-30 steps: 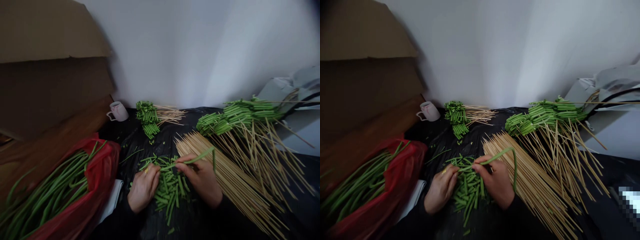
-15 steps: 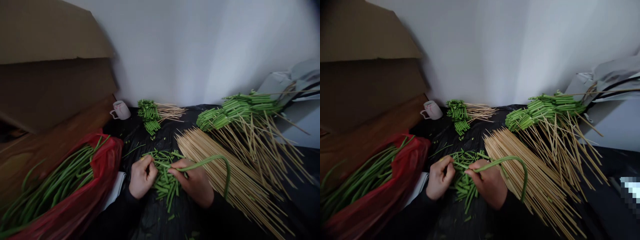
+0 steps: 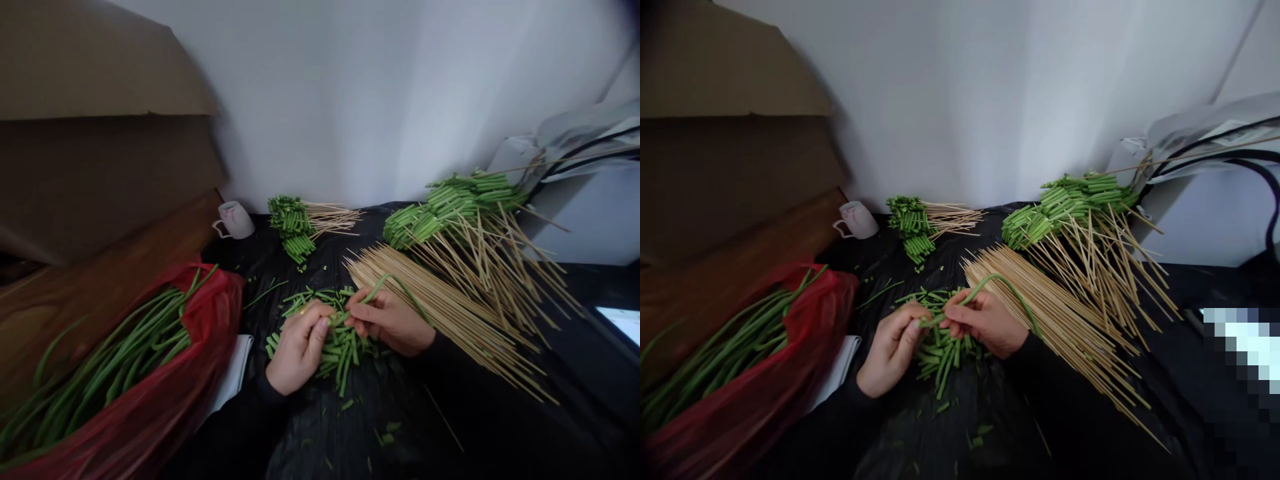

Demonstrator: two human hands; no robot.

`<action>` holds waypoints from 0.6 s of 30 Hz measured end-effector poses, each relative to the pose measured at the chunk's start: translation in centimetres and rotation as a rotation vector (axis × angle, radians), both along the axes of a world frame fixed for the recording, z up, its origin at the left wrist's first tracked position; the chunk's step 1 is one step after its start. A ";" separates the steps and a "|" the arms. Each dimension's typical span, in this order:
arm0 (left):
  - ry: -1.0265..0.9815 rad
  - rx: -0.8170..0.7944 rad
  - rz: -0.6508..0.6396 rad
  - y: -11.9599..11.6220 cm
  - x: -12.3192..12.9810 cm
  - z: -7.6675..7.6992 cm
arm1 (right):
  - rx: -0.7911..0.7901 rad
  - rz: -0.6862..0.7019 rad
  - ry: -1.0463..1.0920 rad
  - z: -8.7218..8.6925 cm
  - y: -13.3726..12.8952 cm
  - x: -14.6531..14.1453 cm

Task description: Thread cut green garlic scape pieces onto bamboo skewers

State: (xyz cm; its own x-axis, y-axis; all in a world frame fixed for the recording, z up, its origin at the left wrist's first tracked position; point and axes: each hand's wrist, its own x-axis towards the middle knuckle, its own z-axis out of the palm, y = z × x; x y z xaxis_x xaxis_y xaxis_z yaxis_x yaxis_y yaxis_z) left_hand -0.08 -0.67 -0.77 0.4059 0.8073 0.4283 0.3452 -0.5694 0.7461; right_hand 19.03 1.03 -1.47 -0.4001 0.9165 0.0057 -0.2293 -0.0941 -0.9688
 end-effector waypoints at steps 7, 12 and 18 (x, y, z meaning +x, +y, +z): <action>0.462 0.250 0.055 0.6 -0.1 -1.0 | -0.072 0.330 0.059 0.3 0.4 2.7; 0.420 0.307 0.105 0.4 -0.2 -0.8 | -0.053 0.250 0.024 0.1 0.9 3.0; 0.359 0.257 0.065 0.2 -0.1 -0.6 | 0.035 0.027 -0.036 -0.2 0.7 1.8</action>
State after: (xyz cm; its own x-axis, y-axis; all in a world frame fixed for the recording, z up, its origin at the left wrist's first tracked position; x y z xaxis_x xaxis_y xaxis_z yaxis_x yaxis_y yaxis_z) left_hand -0.22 -0.50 -1.36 0.5176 0.7219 0.4593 0.5976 -0.6892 0.4098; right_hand 20.79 1.75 -1.70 -0.4248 0.9050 0.0229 -0.1923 -0.0655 -0.9792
